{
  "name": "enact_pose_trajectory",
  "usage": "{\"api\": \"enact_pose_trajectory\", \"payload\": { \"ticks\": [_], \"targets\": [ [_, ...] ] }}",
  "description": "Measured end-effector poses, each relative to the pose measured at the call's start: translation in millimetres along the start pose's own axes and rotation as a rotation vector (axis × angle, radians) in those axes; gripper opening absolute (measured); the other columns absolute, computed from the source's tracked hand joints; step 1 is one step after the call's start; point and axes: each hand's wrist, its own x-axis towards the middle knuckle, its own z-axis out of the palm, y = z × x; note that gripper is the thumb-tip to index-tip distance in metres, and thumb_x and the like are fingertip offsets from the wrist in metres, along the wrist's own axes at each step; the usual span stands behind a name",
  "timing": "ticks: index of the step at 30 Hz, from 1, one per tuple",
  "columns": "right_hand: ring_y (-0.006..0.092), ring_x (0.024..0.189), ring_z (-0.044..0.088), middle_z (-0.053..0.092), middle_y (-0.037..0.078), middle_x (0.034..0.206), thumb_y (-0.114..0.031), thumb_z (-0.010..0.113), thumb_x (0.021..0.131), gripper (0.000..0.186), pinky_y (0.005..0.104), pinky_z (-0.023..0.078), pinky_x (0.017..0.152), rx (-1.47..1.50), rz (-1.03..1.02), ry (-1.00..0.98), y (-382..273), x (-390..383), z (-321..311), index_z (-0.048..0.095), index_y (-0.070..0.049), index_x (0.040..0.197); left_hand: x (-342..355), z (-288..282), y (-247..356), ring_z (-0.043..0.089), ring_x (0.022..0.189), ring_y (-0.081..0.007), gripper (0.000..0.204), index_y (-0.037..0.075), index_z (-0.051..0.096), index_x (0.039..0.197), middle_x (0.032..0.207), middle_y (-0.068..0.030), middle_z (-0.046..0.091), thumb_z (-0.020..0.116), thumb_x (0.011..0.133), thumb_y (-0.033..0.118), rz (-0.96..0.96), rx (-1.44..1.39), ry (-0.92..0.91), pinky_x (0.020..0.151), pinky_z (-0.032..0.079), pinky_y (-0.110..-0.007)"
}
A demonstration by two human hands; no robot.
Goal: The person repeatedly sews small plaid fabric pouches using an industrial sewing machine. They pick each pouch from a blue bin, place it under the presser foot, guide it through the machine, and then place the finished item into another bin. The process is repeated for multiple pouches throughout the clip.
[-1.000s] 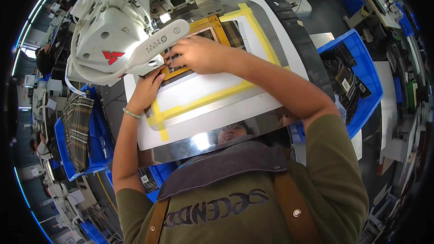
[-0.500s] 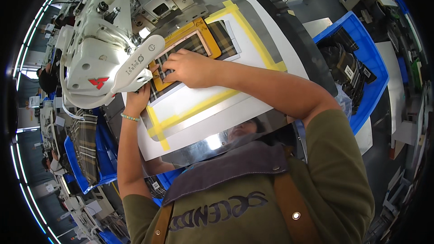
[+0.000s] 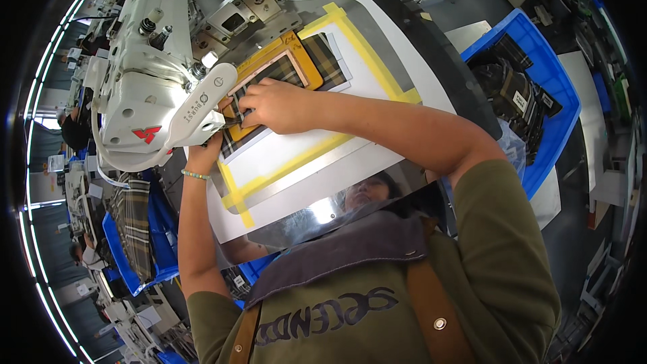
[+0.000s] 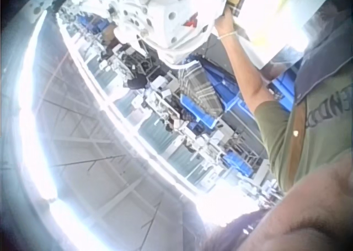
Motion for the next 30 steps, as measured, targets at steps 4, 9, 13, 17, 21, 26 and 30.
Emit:
{"api": "enact_pose_trajectory", "payload": {
  "ticks": [4, 9, 13, 17, 21, 26, 30],
  "targets": [
    [0.0238, 0.117, 0.056, 0.065, 0.006, 0.117, -0.008, 0.06, 0.088, 0.032, 0.0417, 0.042, 0.102, 0.002, -0.001, -0.014, 5.1, 4.7, 0.2, 0.078, -0.015, 0.114, -6.8, -0.9, -24.4, 0.063, 0.117, -0.0378, 0.047, 0.002, 0.062, 0.129, 0.127, -0.0196, 0.065, 0.075, 0.085, 0.014, 0.026, 0.094, -0.054, 0.1, 0.052, -0.043],
    [0.0233, 0.119, 0.057, 0.067, 0.005, 0.116, -0.006, 0.06, 0.087, 0.032, 0.0419, 0.042, 0.103, 0.007, 0.046, -0.043, 8.1, 8.6, -0.6, 0.078, -0.014, 0.112, 0.2, 0.7, -37.6, 0.06, 0.123, -0.036, 0.058, 0.005, 0.055, 0.138, 0.134, -0.0187, 0.062, 0.076, 0.086, 0.017, 0.037, 0.314, -0.161, 0.104, 0.051, -0.041],
    [0.0229, 0.119, 0.058, 0.069, 0.005, 0.117, -0.006, 0.061, 0.087, 0.031, 0.0416, 0.044, 0.103, 0.039, 0.072, -0.035, 10.3, 11.2, -0.3, 0.079, -0.014, 0.111, 7.9, 0.3, -46.8, 0.06, 0.125, -0.0344, 0.062, 0.006, 0.053, 0.142, 0.136, -0.0178, 0.061, 0.076, 0.086, 0.016, 0.07, 0.348, -0.157, 0.105, 0.05, -0.04],
    [0.0246, 0.118, 0.06, 0.07, 0.006, 0.116, -0.005, 0.061, 0.084, 0.031, 0.0419, 0.045, 0.103, 0.074, 0.081, -0.078, 10.0, 15.2, -4.2, 0.079, -0.013, 0.109, 13.0, 7.7, -49.1, 0.066, 0.113, -0.03, 0.045, 0.011, 0.068, 0.125, 0.12, -0.0108, 0.071, 0.08, 0.083, 0.018, 0.034, -0.009, 0.01, 0.098, 0.053, -0.041],
    [0.0273, 0.119, 0.06, 0.07, 0.008, 0.117, -0.004, 0.061, 0.083, 0.03, 0.0442, 0.046, 0.104, 0.079, 0.178, -0.15, 10.4, 24.0, -10.4, 0.079, -0.011, 0.107, 12.5, 8.9, -42.5, 0.067, 0.111, -0.03, 0.045, 0.01, 0.067, 0.125, 0.119, -0.0109, 0.071, 0.08, 0.083, 0.018, 0.091, 0.137, 0.032, 0.096, 0.054, -0.041],
    [0.03, 0.122, 0.06, 0.07, 0.01, 0.118, -0.004, 0.062, 0.082, 0.029, 0.0462, 0.046, 0.105, 0.018, 0.192, -0.119, 10.4, 32.5, -7.5, 0.079, -0.009, 0.105, 9.8, 7.9, -50.7, 0.066, 0.114, -0.0314, 0.042, 0.009, 0.068, 0.124, 0.122, -0.0117, 0.071, 0.077, 0.084, 0.014, 0.026, 0.192, -0.048, 0.098, 0.053, -0.042],
    [0.0309, 0.121, 0.06, 0.071, 0.011, 0.117, -0.003, 0.063, 0.082, 0.029, 0.0464, 0.046, 0.107, 0.067, 0.184, -0.157, 4.1, 33.7, -13.1, 0.079, -0.008, 0.105, -7.5, 6.1, -43.7, 0.067, 0.114, -0.0322, 0.037, 0.008, 0.07, 0.122, 0.122, -0.0132, 0.071, 0.073, 0.085, 0.009, -0.06, 0.127, -0.024, 0.101, 0.052, -0.043]
  ]
}}
